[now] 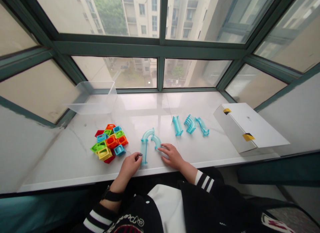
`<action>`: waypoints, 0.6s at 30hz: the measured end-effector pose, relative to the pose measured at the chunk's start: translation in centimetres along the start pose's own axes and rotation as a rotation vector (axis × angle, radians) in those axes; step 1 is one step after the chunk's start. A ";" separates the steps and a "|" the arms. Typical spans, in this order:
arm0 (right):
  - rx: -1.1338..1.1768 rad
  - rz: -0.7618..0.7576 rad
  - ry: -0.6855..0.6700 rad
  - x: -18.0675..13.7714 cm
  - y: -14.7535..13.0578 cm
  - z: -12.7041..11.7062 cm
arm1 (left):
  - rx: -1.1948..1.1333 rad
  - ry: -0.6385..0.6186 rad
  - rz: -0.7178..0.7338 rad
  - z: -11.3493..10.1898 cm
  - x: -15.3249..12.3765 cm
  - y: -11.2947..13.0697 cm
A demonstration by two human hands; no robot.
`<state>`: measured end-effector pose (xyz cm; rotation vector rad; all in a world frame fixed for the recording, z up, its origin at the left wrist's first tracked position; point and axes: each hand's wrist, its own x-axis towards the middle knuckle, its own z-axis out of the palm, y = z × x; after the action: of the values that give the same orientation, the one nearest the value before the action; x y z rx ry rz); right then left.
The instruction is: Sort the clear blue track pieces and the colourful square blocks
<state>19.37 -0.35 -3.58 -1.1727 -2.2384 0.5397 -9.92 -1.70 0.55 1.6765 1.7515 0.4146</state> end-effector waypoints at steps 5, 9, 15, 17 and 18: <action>0.002 0.002 -0.006 0.0 0.0 -0.1 | -0.014 -0.007 0.016 -0.3 -0.5 0.0; 0.006 -0.004 0.003 0.0 0.0 -0.2 | -0.129 0.026 0.004 -0.2 -0.6 0.0; 0.012 -0.033 -0.008 -0.1 0.3 0.1 | -0.385 0.036 -0.033 -0.3 -0.8 0.6; 0.010 -0.033 -0.008 -0.1 0.2 0.0 | -0.468 0.046 -0.065 -0.6 -0.9 0.8; 0.007 -0.033 -0.007 -0.1 0.1 -0.1 | -0.510 0.051 -0.079 -0.8 -0.9 0.9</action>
<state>19.54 -0.31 -3.61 -1.1304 -2.2553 0.5393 -9.84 -2.33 1.93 1.2384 1.5707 0.7972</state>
